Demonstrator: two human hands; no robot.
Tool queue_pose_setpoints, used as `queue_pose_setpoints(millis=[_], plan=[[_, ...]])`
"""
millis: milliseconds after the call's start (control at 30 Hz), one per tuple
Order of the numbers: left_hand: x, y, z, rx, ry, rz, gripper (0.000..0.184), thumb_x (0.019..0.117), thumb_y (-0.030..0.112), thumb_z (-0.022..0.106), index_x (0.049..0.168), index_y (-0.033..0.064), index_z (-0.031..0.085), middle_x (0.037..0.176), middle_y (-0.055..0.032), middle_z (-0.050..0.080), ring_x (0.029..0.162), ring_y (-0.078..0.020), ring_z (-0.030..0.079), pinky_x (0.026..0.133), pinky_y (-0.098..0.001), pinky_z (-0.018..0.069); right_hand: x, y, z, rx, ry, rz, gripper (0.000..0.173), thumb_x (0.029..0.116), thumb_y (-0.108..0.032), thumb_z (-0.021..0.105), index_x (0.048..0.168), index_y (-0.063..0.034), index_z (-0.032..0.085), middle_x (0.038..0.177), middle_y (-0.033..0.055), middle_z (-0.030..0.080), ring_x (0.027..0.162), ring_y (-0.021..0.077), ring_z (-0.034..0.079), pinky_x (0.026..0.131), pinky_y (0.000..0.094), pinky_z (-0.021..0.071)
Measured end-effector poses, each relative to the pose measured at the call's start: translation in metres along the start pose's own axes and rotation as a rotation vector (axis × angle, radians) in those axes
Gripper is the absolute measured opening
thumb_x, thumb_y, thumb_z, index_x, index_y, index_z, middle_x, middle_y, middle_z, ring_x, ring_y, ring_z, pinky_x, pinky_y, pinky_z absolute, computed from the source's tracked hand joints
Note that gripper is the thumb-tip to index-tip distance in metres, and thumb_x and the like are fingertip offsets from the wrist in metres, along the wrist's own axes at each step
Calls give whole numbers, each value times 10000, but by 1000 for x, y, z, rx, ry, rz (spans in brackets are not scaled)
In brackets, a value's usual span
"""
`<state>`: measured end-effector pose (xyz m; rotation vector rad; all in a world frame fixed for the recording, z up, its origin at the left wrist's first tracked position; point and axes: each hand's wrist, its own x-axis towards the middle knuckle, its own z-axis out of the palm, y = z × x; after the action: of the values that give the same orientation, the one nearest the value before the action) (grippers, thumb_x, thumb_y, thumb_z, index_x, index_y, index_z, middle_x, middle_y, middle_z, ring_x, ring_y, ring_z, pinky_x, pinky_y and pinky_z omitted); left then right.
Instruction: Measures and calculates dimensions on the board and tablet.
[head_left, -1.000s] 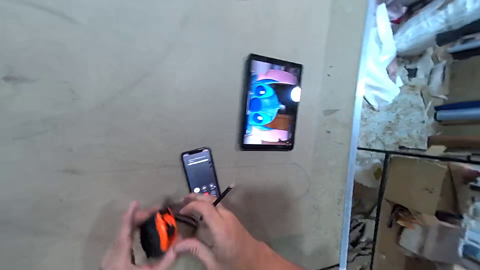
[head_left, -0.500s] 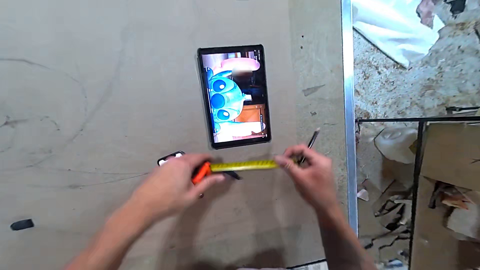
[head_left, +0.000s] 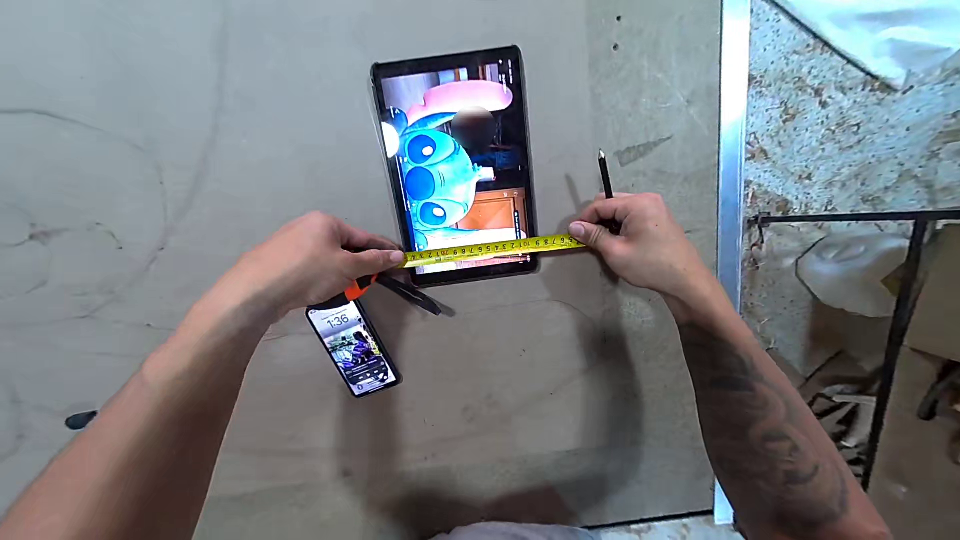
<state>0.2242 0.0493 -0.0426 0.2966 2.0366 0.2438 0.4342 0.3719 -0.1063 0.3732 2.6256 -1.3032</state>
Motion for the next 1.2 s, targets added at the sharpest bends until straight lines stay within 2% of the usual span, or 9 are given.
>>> queue_pose_setpoints(millis=[100,200,367,667,1200], plan=[[5,3,-5,5,-19,-3,243,985,452,653,1153,342,790,964,7,777,843,-161,728,752,-490,593,3,4,-8,18,-37,42,204,976,-323,683,888,-159,766,783,-48,711,671,39,640,630,303,545],[7,4,-7,-16,-46,-30,248,988,443,649,1160,335,791,960,-7,777,842,-169,729,734,-477,591,8,4,-10,17,-89,84,203,956,-333,707,864,-168,780,706,-46,693,585,48,619,560,310,536],[6,0,-3,-82,-71,-89,267,963,466,674,1151,320,796,987,-10,783,867,-179,739,752,-471,600,12,0,-12,19,-127,134,207,953,-334,718,853,-163,779,675,-36,679,539,65,599,517,321,523],[13,5,-3,-113,-55,-120,228,960,434,692,1063,271,813,911,-34,774,819,-189,728,726,-459,591,11,-1,-9,-13,-89,153,225,958,-341,709,843,-157,769,666,-31,666,538,67,592,518,325,513],[13,3,-3,-134,-48,-119,223,959,434,696,1053,271,815,907,-33,776,810,-189,730,725,-458,596,13,-2,-8,-15,-74,163,219,951,-339,711,843,-157,770,666,-29,664,536,74,588,520,339,511]])
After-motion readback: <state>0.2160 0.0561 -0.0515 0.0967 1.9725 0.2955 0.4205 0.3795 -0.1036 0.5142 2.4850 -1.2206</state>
